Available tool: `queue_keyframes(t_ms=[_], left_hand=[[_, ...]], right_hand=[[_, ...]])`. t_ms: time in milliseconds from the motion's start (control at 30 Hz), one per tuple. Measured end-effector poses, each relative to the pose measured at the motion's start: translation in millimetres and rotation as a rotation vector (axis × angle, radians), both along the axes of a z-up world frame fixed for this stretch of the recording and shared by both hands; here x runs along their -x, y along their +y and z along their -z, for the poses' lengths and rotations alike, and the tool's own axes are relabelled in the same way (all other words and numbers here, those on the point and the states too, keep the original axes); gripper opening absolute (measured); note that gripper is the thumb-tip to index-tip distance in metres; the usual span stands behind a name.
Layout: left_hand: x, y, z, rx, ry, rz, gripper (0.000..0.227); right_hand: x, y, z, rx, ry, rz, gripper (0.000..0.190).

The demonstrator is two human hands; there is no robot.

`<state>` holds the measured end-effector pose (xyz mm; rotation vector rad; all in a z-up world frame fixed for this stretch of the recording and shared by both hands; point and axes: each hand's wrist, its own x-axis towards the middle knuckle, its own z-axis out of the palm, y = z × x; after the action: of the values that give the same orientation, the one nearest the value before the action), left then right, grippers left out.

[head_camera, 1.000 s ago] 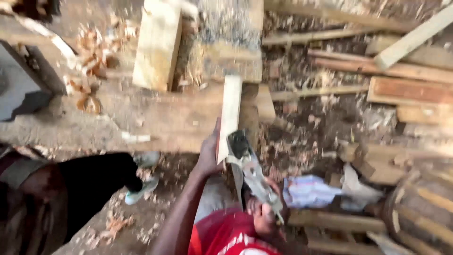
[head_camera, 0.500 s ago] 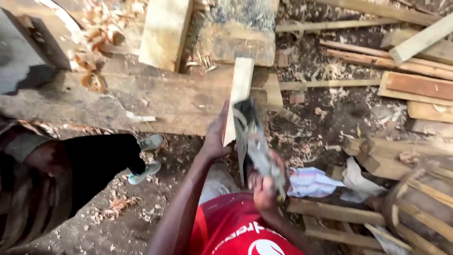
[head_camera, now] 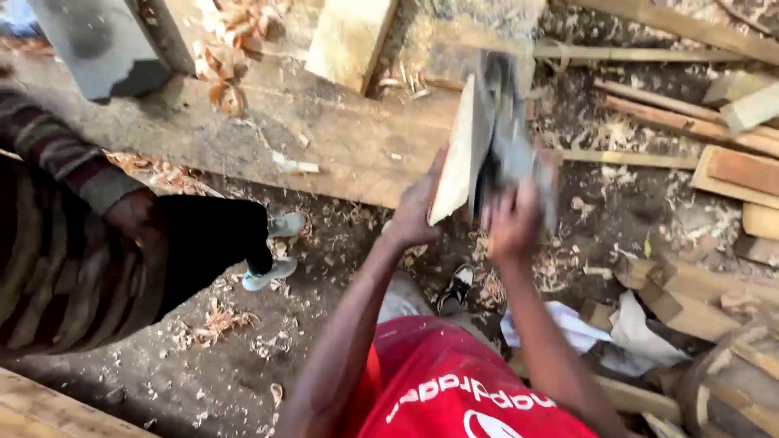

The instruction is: Using a hand plane to smooth the surface of a wooden block on a workbench, with occasional use of a hammer for adjustments.

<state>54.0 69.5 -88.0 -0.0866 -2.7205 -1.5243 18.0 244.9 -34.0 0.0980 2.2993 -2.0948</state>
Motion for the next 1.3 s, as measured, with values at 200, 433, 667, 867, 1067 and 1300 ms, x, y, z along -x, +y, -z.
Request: queue_keyframes(t_ms=[200,433,667,867,1067,1300], left_hand=[[7,5,-14,-0.035,-0.031,0.009,0.136],[-5,1,22,-0.103,0.007,-0.018,0.135],[-12,2,9,-0.219,-0.061,-0.031,0.137],[-1,-1,21,-0.137,-0.052,-0.014,0.132],[4,-5,-24,-0.008,-0.094,-0.002,0.136],[-20,-23,21,-0.912,-0.085,-0.447,0.063]], right_hand=[[-112,31,44,0.649,-0.101,0.136,0.054],[138,-42,-31,0.482,0.1,0.235,0.047],[-46,10,37,0.425,-0.189,-0.004,0.066],[-117,27,55,0.364,0.024,0.167,0.084],[32,-33,-60,0.287,0.015,0.138,0.053],[-28,41,-31,0.375,0.057,0.164,0.052]])
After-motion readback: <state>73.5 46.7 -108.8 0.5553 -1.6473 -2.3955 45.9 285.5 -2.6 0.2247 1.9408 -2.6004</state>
